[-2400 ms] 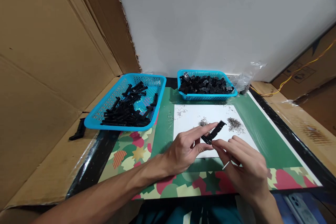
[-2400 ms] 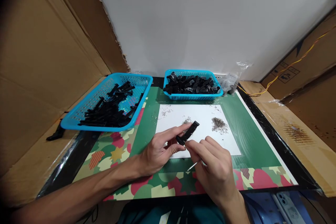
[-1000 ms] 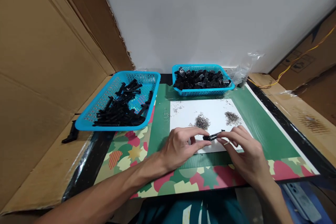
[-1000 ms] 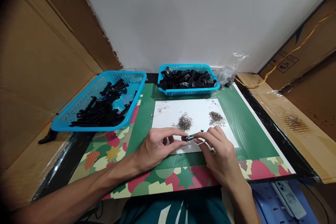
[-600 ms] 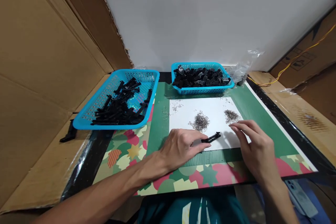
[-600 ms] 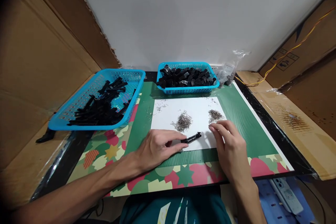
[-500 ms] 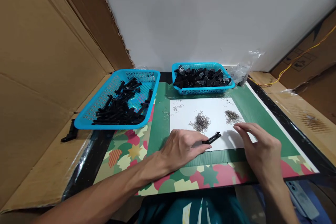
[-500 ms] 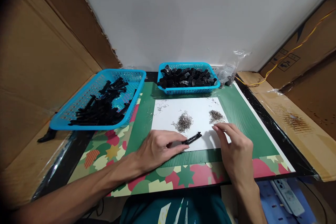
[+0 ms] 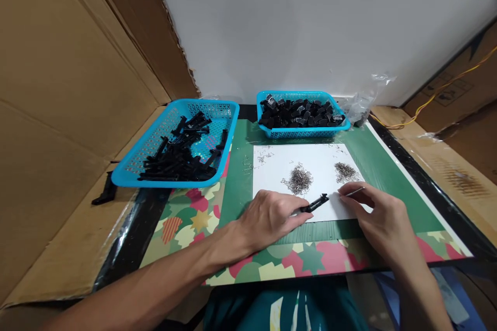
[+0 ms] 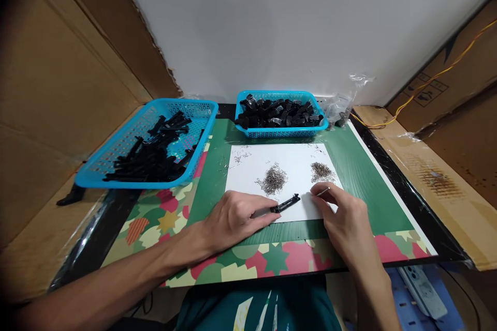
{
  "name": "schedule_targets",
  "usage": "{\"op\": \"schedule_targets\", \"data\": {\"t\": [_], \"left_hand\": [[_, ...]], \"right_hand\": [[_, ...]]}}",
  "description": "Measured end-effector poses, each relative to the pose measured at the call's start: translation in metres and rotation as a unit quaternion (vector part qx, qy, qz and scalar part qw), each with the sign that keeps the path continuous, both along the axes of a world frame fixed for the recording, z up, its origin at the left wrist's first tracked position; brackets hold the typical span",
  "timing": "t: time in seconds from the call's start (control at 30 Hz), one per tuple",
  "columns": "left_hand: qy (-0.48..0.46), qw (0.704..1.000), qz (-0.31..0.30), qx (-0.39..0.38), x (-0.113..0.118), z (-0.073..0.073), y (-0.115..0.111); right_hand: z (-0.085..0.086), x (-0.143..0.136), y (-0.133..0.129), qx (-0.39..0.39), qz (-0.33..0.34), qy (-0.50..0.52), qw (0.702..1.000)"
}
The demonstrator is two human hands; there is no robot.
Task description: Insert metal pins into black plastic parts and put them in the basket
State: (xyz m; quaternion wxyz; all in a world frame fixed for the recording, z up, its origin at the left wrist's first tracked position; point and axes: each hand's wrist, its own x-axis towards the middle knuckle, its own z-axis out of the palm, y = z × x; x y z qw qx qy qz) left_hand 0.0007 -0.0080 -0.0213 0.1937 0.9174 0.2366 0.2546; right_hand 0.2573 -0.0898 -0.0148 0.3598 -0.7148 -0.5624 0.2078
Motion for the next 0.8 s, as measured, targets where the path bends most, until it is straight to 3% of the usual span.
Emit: {"op": "schedule_targets", "data": {"t": [0.17, 0.27, 0.4, 0.8], "left_hand": [[0.007, 0.998, -0.016, 0.052, 0.001, -0.003, -0.001], [0.007, 0.998, -0.022, 0.066, 0.001, -0.003, -0.001], [-0.004, 0.997, -0.023, 0.075, 0.002, -0.003, -0.001], [0.001, 0.997, -0.029, 0.072, 0.001, -0.003, -0.003]], "right_hand": [[0.012, -0.014, -0.001, 0.051, -0.006, 0.064, 0.997], [0.02, -0.034, 0.001, 0.086, 0.043, 0.12, 0.988], [0.022, -0.052, 0.007, 0.073, 0.093, 0.146, 0.982], [0.019, -0.052, 0.008, 0.071, 0.078, 0.129, 0.986]]}}
